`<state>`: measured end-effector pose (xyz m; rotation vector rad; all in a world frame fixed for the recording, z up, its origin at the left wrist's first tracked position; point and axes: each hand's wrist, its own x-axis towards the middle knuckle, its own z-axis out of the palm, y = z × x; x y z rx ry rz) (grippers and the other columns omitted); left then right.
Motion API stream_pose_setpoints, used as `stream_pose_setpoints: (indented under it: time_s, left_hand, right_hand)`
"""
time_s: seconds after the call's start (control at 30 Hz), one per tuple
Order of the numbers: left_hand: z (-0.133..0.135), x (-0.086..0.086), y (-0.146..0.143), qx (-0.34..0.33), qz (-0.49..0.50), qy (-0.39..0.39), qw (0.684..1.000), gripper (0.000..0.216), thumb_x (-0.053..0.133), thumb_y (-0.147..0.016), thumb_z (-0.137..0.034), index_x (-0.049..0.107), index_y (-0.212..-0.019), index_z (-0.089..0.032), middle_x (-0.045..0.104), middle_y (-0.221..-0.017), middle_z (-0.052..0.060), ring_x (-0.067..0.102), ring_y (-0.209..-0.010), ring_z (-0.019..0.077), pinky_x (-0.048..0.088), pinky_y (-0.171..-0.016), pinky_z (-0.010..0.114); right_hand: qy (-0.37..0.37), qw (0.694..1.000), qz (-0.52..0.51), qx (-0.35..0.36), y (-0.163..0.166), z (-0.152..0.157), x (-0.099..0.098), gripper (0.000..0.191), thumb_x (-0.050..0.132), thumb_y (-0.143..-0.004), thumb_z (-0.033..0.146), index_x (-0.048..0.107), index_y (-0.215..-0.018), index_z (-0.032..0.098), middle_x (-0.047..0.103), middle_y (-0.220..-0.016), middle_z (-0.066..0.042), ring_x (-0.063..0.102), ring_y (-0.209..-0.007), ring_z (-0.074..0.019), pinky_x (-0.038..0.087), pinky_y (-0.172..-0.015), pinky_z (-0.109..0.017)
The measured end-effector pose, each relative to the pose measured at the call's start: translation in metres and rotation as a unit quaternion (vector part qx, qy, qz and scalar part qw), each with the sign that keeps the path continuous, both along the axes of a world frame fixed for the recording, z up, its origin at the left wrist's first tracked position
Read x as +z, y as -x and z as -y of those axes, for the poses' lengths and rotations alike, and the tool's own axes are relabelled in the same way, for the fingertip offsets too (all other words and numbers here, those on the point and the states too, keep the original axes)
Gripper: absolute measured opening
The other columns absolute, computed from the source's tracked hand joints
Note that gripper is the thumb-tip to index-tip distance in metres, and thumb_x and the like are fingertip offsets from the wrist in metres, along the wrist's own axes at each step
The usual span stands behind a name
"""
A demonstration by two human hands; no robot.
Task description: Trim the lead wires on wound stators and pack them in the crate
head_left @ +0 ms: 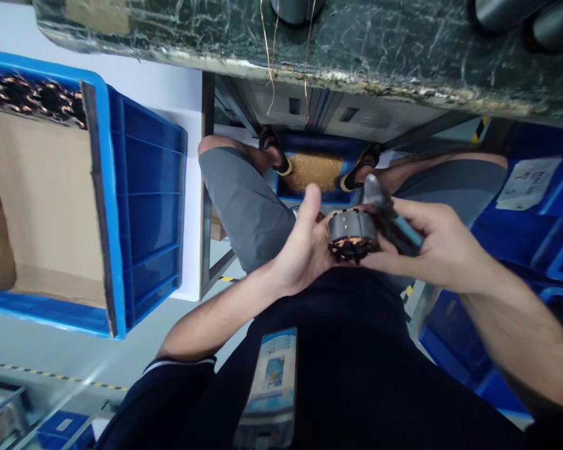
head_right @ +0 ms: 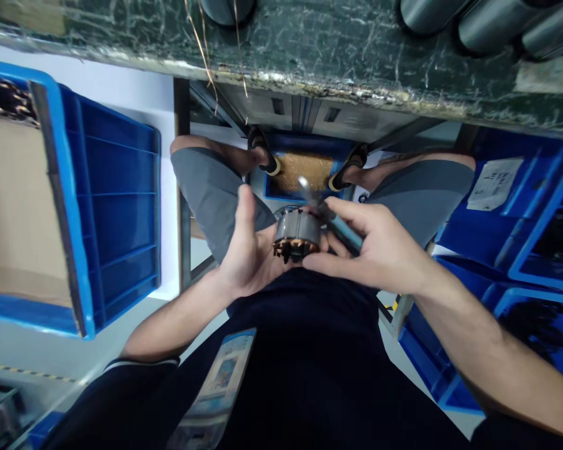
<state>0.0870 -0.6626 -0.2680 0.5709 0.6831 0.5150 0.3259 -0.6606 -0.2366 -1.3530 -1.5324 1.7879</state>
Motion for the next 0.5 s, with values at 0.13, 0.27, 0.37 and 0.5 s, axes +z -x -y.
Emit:
stream_pose_setpoints:
  time_s: [0.13,0.27,0.37,0.5]
  left_hand:
    - [0.003,-0.001,0.032,0.105,-0.215,-0.476,0.847,0.065,0.081,-0.098,-0.078,0.06,-0.139,-0.033,0.066,-0.153,0.013,0.069,-0.14,0.0323,0.061,-0.119,0.058]
    - [0.004,0.01,0.056,-0.005,-0.282,-0.708,0.647,0.029,0.087,-0.103,-0.042,0.07,-0.123,-0.028,0.066,-0.159,0.013,0.061,-0.149,0.03,0.056,-0.127,0.052]
    - [0.005,0.023,0.063,-0.049,-0.304,-0.717,0.625,0.018,0.075,-0.112,-0.041,0.076,-0.127,-0.031,0.072,-0.156,0.008,0.063,-0.144,0.0259,0.059,-0.122,0.044]
    - [0.003,0.037,0.078,-0.108,-0.322,-0.724,0.601,0.026,0.071,-0.114,-0.051,0.084,-0.124,-0.031,0.078,-0.15,0.007,0.071,-0.13,0.0244,0.061,-0.111,0.04]
  right_hand:
    - [0.197,0.967,-0.153,-0.04,-0.01,-0.005,-0.007,0.045,0.095,-0.09,0.06,0.085,-0.112,0.022,0.075,-0.085,-0.002,0.056,-0.062,-0.0135,0.044,-0.053,-0.025]
    - [0.262,0.944,-0.201,-0.011,0.0,0.002,-0.017,0.046,0.094,-0.089,0.063,0.084,-0.103,0.02,0.074,-0.09,-0.005,0.059,-0.068,-0.0151,0.045,-0.055,-0.025]
    - [0.273,0.94,-0.204,0.003,0.016,0.006,-0.024,0.048,0.092,-0.09,0.065,0.08,-0.096,0.019,0.066,-0.079,-0.001,0.051,-0.063,-0.0124,0.041,-0.055,-0.023]
    - [0.245,0.955,-0.163,0.024,0.041,0.008,-0.028,0.051,0.087,-0.092,0.07,0.076,-0.084,0.021,0.061,-0.07,-0.001,0.049,-0.063,-0.0146,0.044,-0.057,-0.025]
